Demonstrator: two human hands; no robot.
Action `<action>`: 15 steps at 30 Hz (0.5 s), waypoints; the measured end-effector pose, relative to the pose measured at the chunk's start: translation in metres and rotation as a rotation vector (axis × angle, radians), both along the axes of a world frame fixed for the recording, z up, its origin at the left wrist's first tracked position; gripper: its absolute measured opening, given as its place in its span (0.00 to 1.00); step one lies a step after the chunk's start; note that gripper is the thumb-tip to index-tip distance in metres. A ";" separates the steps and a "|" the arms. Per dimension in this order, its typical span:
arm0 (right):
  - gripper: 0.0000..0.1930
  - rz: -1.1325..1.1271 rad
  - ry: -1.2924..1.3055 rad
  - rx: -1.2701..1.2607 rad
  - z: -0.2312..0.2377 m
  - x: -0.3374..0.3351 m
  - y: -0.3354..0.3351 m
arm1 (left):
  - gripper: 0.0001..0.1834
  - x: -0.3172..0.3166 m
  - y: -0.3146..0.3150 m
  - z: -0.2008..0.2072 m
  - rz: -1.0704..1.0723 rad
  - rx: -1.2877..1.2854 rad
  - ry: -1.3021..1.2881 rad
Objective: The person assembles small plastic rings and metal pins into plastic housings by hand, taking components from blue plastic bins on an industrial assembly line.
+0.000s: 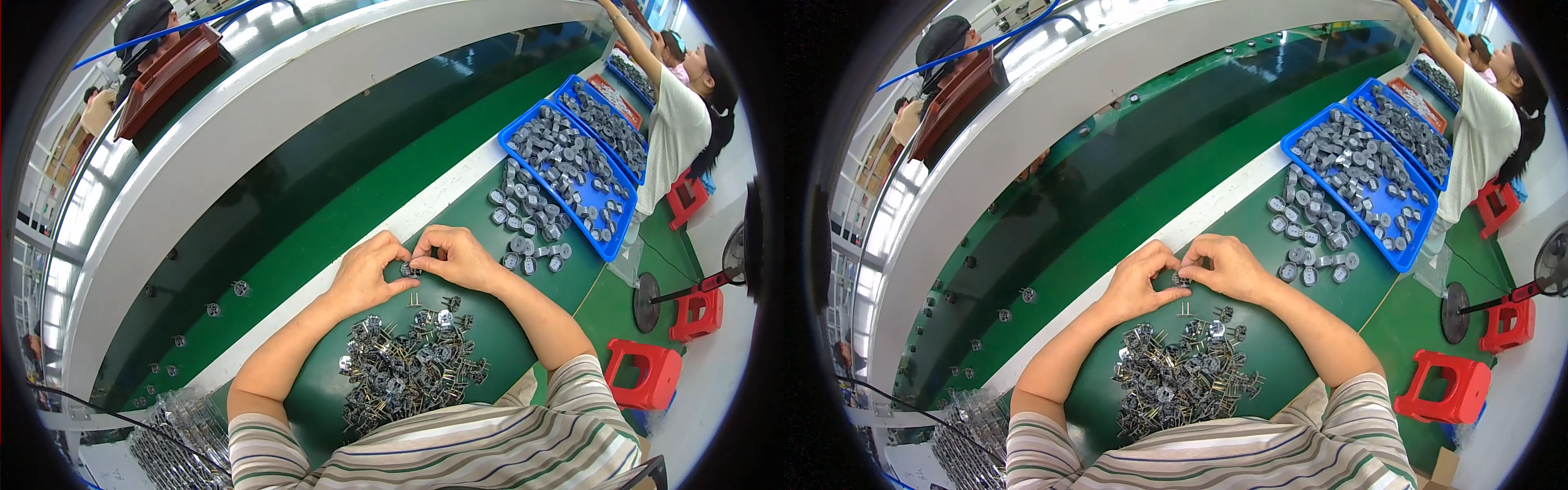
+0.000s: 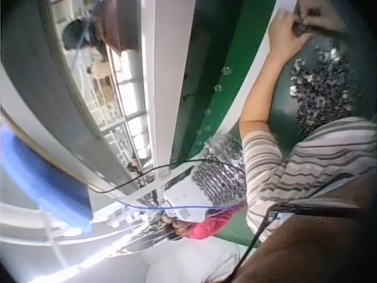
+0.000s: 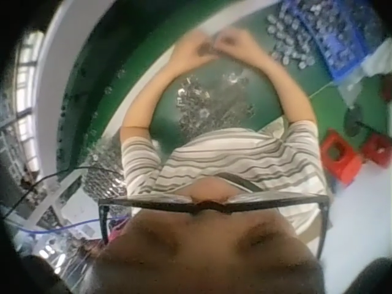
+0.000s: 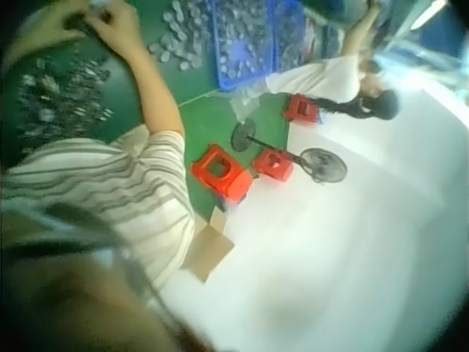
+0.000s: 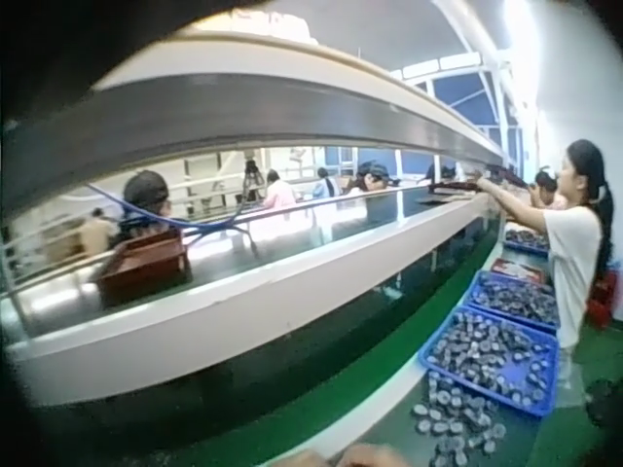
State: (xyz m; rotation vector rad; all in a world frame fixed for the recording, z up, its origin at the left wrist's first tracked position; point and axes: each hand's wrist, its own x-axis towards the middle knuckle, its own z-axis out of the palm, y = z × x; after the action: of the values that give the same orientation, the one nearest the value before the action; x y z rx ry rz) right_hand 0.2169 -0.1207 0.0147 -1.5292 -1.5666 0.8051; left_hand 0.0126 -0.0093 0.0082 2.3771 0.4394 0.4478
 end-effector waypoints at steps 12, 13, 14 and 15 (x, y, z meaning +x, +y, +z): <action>0.07 -0.023 -0.369 0.416 -0.009 -0.018 -0.002 | 0.21 0.001 0.001 -0.010 -0.001 -0.007 -0.040; 0.07 -0.002 -0.360 0.422 -0.008 -0.017 -0.002 | 0.21 0.005 0.000 -0.009 -0.008 -0.017 -0.062; 0.07 -0.006 -0.311 0.372 -0.007 -0.014 -0.002 | 0.20 0.005 0.001 -0.007 -0.005 -0.030 -0.070; 0.07 -0.020 -0.267 0.313 -0.006 -0.013 -0.004 | 0.20 0.006 0.000 -0.008 -0.014 -0.050 -0.080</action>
State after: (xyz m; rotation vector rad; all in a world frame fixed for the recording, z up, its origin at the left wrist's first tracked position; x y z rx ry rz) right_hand 0.2040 -0.1250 0.0088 -1.4599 -1.7707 0.3312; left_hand 0.0184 -0.0094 0.0006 2.3034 0.3927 0.5180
